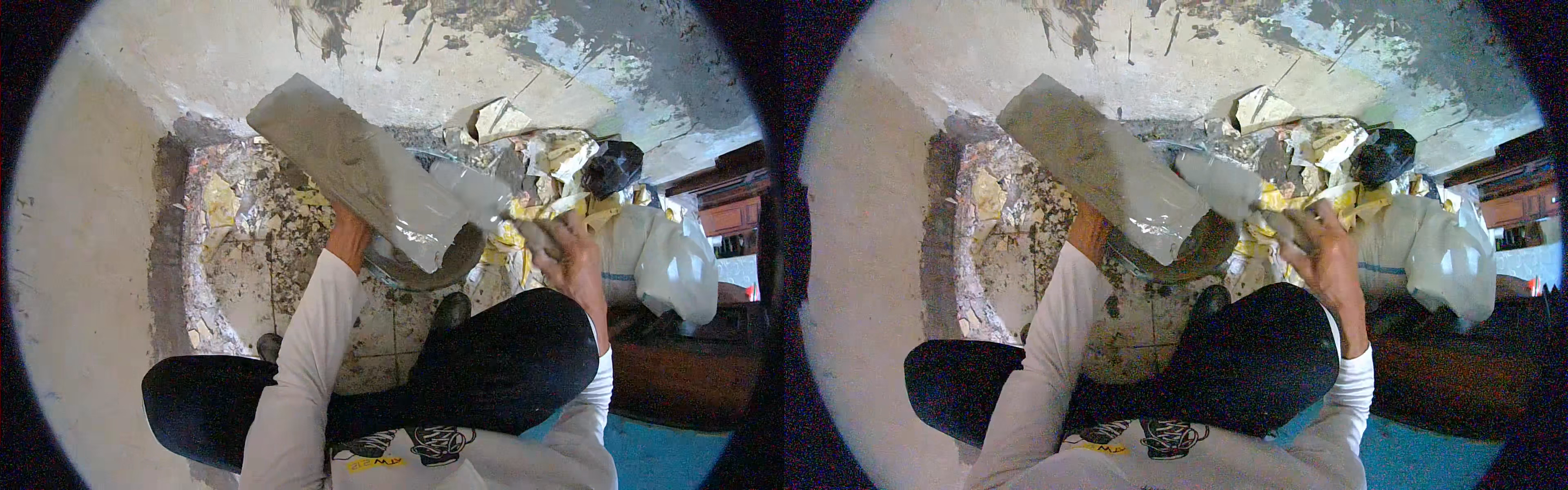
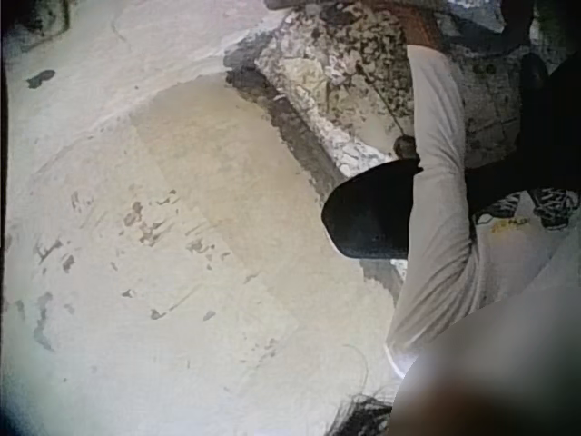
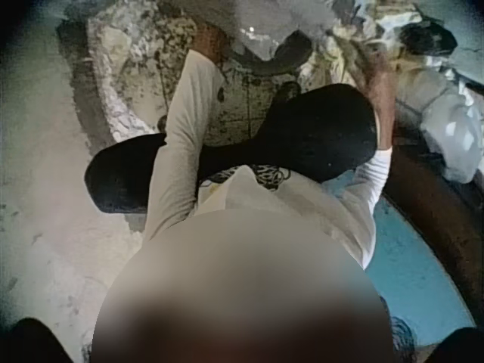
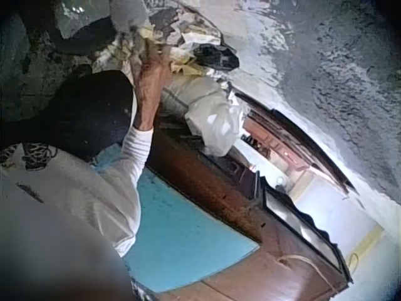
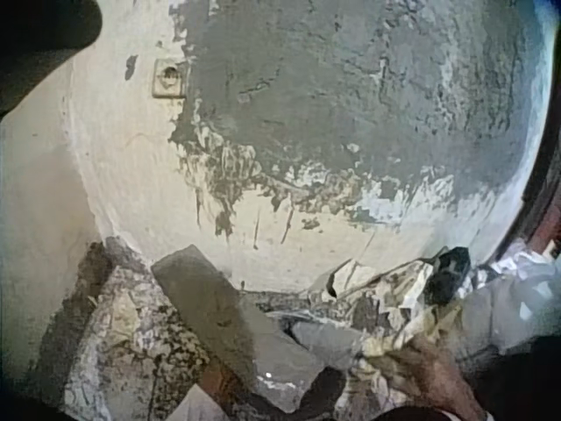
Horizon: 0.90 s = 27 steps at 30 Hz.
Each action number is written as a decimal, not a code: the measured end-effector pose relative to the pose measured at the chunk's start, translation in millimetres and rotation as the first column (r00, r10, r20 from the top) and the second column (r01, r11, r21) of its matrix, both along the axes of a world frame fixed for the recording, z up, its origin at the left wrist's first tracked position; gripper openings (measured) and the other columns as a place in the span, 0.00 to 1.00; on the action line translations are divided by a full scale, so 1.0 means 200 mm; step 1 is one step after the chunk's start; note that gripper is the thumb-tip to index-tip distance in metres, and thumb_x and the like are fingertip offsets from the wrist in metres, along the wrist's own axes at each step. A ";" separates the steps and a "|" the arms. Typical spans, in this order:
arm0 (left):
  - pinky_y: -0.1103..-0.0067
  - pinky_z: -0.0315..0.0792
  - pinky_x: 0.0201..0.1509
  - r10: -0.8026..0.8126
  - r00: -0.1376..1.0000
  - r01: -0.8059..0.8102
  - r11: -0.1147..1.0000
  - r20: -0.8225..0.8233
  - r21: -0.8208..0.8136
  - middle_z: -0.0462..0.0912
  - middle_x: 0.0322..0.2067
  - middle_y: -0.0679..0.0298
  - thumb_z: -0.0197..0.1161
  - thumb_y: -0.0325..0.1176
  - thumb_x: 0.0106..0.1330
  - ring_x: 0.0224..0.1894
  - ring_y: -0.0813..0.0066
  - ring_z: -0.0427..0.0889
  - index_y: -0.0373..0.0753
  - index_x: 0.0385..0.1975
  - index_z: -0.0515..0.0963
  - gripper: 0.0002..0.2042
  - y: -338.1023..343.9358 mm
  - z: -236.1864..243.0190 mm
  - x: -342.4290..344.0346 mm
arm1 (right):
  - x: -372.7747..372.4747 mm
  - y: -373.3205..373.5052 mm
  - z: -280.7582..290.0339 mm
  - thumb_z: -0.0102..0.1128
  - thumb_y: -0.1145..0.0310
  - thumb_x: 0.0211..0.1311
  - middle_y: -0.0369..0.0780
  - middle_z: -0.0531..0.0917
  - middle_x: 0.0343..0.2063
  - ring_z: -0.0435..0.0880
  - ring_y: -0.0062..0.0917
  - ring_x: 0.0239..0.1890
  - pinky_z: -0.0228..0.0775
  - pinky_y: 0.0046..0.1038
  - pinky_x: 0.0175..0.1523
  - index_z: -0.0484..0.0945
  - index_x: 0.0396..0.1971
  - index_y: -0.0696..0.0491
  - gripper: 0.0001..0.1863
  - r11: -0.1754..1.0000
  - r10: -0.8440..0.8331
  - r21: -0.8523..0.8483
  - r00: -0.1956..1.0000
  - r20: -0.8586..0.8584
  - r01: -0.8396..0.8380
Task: The person applies mortar to a wall and smooths it using a trowel and a hawk.
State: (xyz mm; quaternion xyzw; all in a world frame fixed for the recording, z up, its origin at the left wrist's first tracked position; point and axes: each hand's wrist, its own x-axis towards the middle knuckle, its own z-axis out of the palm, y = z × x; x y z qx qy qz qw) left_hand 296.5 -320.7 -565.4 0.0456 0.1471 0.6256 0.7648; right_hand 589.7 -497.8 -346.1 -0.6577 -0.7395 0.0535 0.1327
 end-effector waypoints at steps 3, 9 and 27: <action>0.59 0.69 0.70 0.049 0.999 -0.049 0.999 -0.011 -0.012 0.75 0.62 0.57 0.44 0.61 0.77 0.64 0.55 0.74 0.42 0.65 0.71 0.31 0.05 0.03 0.02 | -0.04 0.06 -0.06 0.74 0.62 0.55 0.48 0.79 0.45 0.85 0.46 0.41 0.80 0.40 0.45 0.84 0.52 0.50 0.23 0.992 0.055 -0.121 0.997 0.056 -0.048; 0.62 0.69 0.71 -0.142 0.980 0.034 0.814 0.142 0.580 0.75 0.63 0.54 0.43 0.56 0.79 0.61 0.56 0.77 0.44 0.71 0.67 0.28 0.19 -0.14 0.09 | -0.11 0.28 -0.28 0.72 0.54 0.56 0.48 0.79 0.48 0.78 0.46 0.53 0.73 0.45 0.58 0.81 0.56 0.49 0.28 0.909 0.290 0.192 0.893 0.345 -0.370; 0.57 0.66 0.71 -0.160 0.978 0.080 0.875 0.130 0.478 0.75 0.62 0.57 0.48 0.60 0.76 0.63 0.55 0.73 0.44 0.65 0.71 0.29 0.43 0.24 0.64 | -0.31 0.46 -0.45 0.56 0.67 0.72 0.46 0.83 0.53 0.80 0.42 0.55 0.66 0.43 0.65 0.78 0.55 0.55 0.16 0.938 0.081 0.344 0.944 -0.319 0.035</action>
